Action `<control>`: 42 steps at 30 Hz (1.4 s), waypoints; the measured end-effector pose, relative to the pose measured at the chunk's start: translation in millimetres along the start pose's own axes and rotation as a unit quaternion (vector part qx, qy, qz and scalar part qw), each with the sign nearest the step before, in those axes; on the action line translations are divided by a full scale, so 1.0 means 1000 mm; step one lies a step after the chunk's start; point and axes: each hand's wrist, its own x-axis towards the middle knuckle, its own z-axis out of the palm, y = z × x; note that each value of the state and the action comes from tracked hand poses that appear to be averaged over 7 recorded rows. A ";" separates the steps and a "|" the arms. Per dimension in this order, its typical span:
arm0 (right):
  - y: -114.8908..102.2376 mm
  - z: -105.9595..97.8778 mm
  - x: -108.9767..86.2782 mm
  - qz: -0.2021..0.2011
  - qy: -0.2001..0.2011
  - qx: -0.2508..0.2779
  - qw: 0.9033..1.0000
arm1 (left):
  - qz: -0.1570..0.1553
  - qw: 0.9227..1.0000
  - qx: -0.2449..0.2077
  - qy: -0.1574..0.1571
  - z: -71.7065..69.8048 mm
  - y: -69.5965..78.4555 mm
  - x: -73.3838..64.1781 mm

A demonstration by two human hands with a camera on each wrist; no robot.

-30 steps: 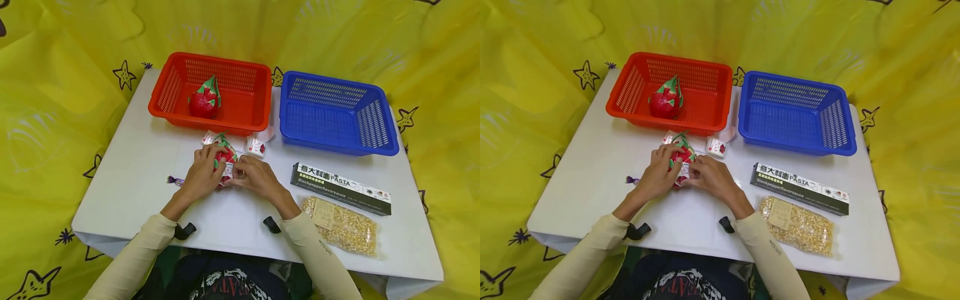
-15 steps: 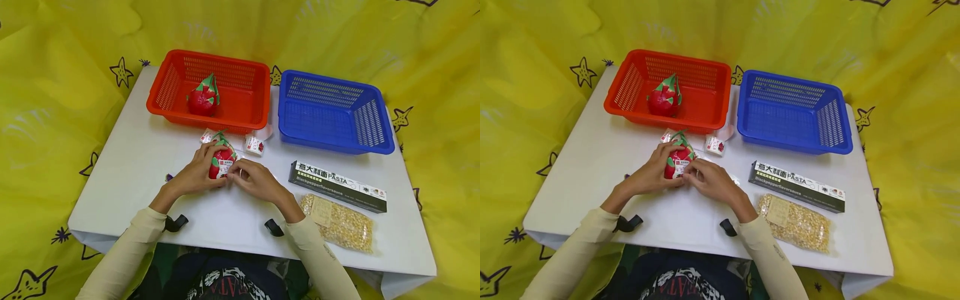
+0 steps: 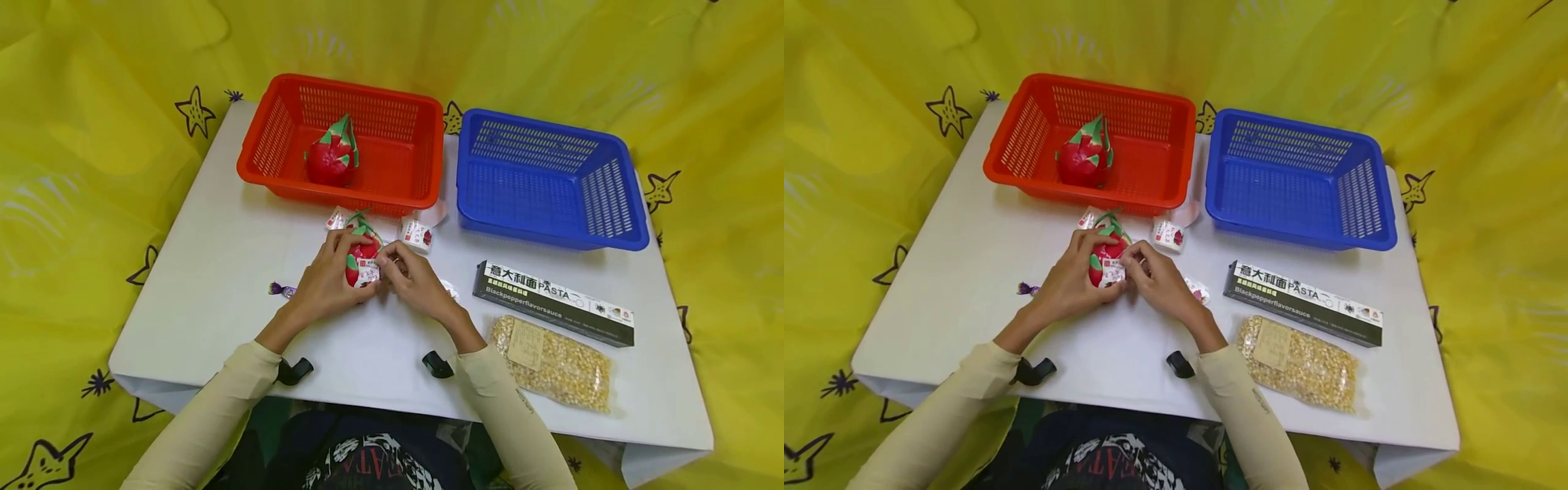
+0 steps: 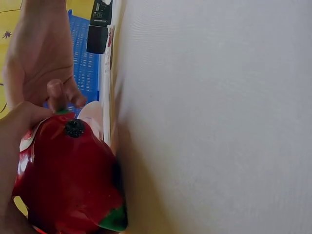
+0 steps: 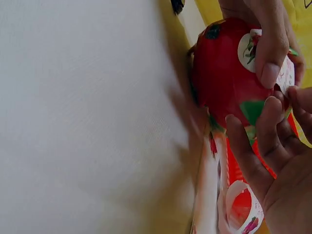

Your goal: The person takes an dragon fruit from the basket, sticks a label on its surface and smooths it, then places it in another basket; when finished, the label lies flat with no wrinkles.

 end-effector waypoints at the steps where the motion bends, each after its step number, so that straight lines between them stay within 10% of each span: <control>1: 0.001 0.000 0.000 0.003 0.004 0.002 1.000 | -0.003 1.000 0.000 -0.003 0.000 0.000 0.000; 30: 0.020 0.001 -0.006 0.075 -0.023 0.049 0.996 | -0.019 0.999 -0.022 0.015 0.017 0.002 -0.010; 42: 0.024 0.000 0.006 0.062 -0.032 0.059 0.996 | 0.002 0.998 -0.001 -0.066 -0.004 -0.010 -0.001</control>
